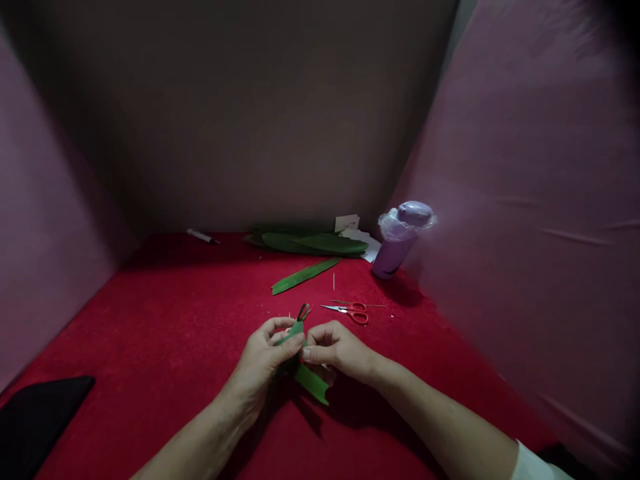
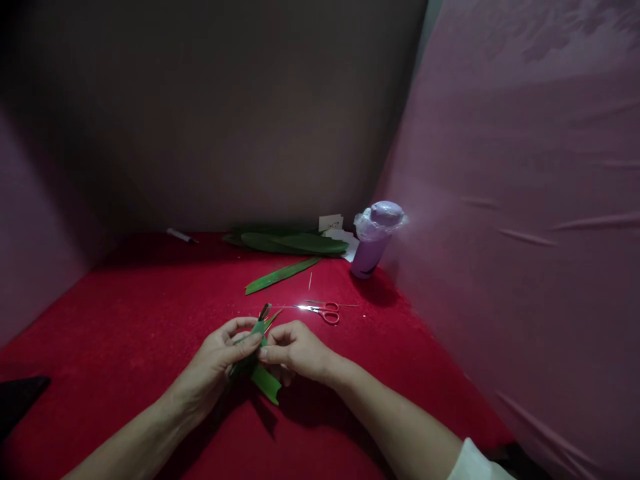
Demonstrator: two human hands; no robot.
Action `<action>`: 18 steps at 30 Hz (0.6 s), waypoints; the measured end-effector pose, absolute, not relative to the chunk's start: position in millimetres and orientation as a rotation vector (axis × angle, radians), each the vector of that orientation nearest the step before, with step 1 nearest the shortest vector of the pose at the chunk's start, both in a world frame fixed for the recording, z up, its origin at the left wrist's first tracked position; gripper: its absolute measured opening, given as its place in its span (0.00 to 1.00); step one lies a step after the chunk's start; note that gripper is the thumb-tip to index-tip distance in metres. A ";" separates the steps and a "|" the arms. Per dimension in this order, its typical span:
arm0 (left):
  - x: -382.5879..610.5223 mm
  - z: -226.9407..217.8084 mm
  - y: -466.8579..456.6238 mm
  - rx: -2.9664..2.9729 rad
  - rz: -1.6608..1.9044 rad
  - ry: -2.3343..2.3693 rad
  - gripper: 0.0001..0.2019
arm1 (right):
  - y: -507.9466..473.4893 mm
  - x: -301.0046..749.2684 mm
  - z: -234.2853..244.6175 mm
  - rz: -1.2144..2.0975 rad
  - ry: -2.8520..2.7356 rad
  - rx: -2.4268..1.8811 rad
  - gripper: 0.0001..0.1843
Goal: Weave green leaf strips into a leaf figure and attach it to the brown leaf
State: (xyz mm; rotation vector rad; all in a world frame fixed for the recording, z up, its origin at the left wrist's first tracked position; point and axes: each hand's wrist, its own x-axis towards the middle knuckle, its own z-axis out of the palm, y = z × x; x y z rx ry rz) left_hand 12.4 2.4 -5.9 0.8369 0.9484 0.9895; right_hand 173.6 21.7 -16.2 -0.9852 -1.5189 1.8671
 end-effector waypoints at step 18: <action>15.9 -8.4 3.8 0.871 1.057 1.099 0.12 | 16.0 169.6 -15.0 1.935 -1.563 -0.994 0.19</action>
